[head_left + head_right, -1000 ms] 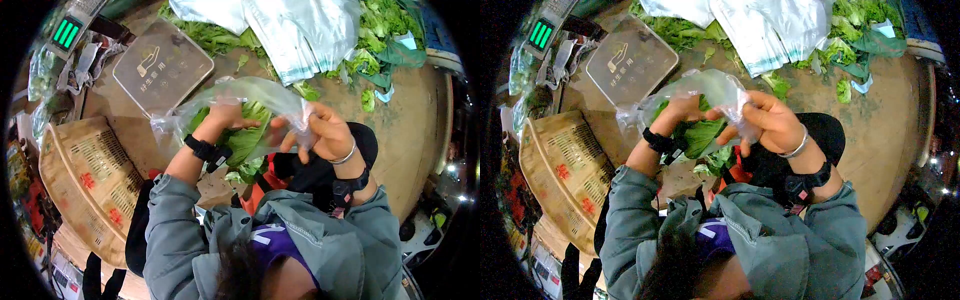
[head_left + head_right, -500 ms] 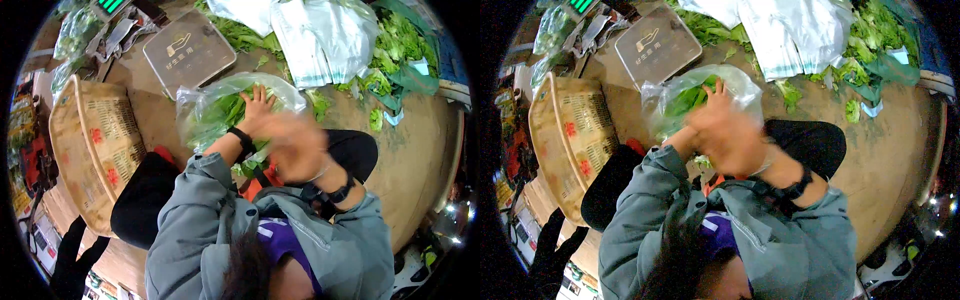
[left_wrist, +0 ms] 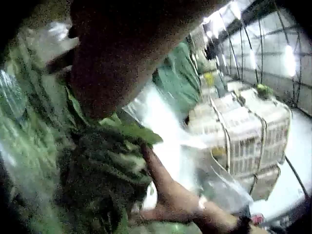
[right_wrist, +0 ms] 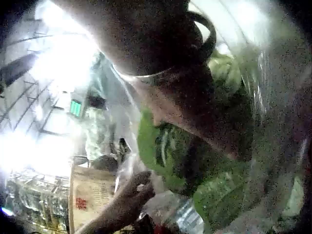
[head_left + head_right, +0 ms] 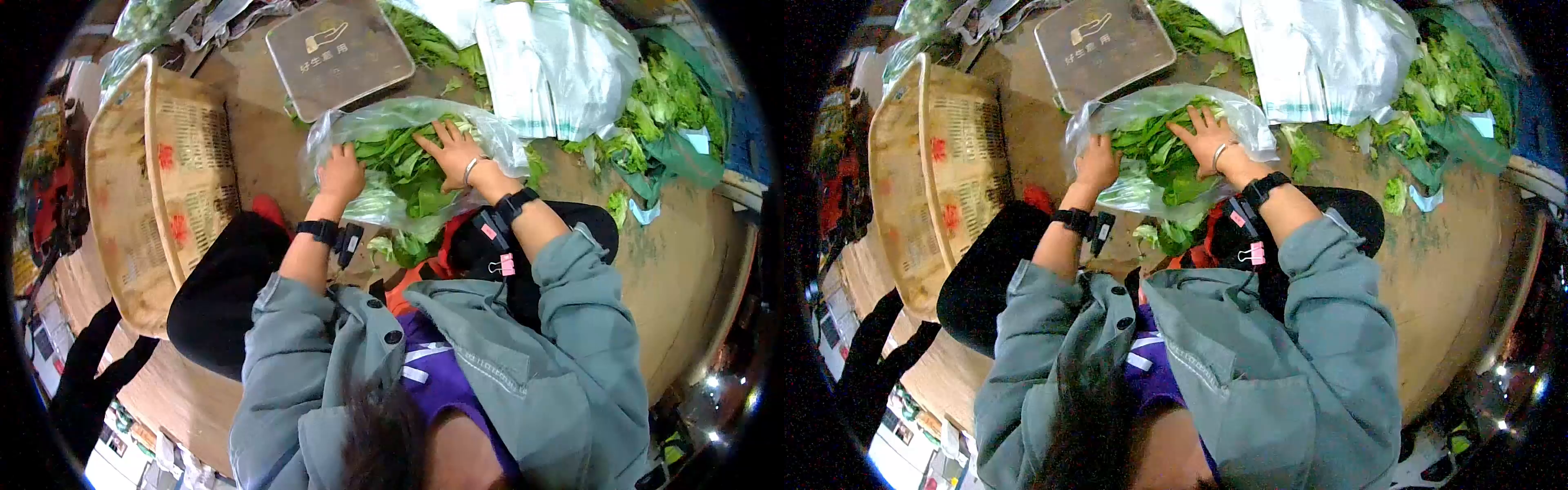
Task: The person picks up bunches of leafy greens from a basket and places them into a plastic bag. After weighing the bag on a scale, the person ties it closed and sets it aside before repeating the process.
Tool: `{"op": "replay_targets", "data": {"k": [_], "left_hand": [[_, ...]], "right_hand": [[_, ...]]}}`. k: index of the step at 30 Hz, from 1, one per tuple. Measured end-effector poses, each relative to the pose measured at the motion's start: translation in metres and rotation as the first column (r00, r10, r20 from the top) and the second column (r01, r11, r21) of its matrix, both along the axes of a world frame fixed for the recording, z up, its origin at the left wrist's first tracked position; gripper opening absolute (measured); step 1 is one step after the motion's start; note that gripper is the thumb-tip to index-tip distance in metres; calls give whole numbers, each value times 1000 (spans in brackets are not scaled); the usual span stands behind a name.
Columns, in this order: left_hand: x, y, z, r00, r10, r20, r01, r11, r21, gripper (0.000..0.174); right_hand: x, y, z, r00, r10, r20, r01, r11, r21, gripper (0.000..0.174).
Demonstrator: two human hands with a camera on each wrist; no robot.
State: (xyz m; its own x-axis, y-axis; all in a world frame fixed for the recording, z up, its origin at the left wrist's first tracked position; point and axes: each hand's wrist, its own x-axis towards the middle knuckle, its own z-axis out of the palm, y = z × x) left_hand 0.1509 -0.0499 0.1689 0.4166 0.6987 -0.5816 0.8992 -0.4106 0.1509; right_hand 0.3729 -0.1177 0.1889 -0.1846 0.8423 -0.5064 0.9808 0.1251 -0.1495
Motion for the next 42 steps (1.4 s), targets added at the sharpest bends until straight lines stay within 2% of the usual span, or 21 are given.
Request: {"op": "replay_targets", "data": {"k": [1,5,7,9,11,12,13,15,17,19,20,21,23,28,30,31,33,36,37,38,42], "left_hand": [[-3,-6,20,988,-97,-117,69,973,-221,46],[-46,-58,21,700,-674,-237,577,729,-369,28],[-75,-71,42,676,-663,-321,585,749,-312,23],[-120,-80,75,656,-629,-416,641,756,-131,20],[-116,-63,148,579,-669,-466,558,742,-372,18],[-117,-50,169,612,-596,-520,581,785,-216,15],[-117,-32,186,745,-463,-481,463,877,-127,13],[-121,-1,190,881,-304,-361,291,952,-91,13],[-106,-2,185,834,-339,-435,348,935,-61,14],[-109,-4,181,882,-365,-297,334,930,-151,14],[-109,-7,189,898,-320,-302,286,946,-150,13],[-109,-9,196,904,-294,-310,264,955,-135,14],[-123,-3,182,945,-262,-196,248,964,-97,20],[-122,0,166,978,-204,-41,198,974,-114,18],[-118,-1,189,980,-181,-84,159,963,-218,17],[-122,0,204,969,-229,-94,198,945,-259,17],[-167,1,269,874,-193,445,277,952,-131,30],[-287,1,387,557,468,686,-342,882,-324,53],[-333,11,419,621,399,674,-490,870,-63,65],[-387,25,428,419,486,767,-662,742,-109,62],[-505,114,362,56,698,713,-913,325,-247,36]], "right_hand": [[-5,0,-4,998,40,37,-41,999,18,110],[-9,0,-29,995,75,63,-83,988,131,122],[-6,6,-24,997,51,55,-59,987,146,107],[0,17,-28,987,-9,161,27,993,-111,82],[-5,12,-69,974,-5,228,40,988,-149,72],[-13,7,-98,954,4,300,49,985,-168,62],[-17,-17,-132,967,-45,250,-36,949,312,55],[-31,-15,-125,950,-302,-84,313,929,200,49],[-28,-16,-85,966,23,257,-123,916,382,60],[-22,7,-119,992,-82,96,91,992,-91,83],[-34,18,-57,988,17,156,9,986,-168,102],[-25,25,-65,971,-222,-88,190,942,-276,107],[-67,47,26,944,130,303,-37,954,-296,98],[-89,111,-13,962,272,13,-224,819,-527,68],[-88,123,-22,947,6,-320,-115,939,-323,60],[-86,145,-15,966,-54,-252,5,981,-192,55],[-75,173,23,694,-382,-611,233,921,-311,52],[-78,189,103,699,-430,-572,0,799,-601,40],[-82,189,118,705,-424,-568,-8,797,-604,40],[-87,190,129,665,-372,-647,-127,798,-589,38],[-130,235,168,663,-128,-738,-300,857,-419,35]]}}
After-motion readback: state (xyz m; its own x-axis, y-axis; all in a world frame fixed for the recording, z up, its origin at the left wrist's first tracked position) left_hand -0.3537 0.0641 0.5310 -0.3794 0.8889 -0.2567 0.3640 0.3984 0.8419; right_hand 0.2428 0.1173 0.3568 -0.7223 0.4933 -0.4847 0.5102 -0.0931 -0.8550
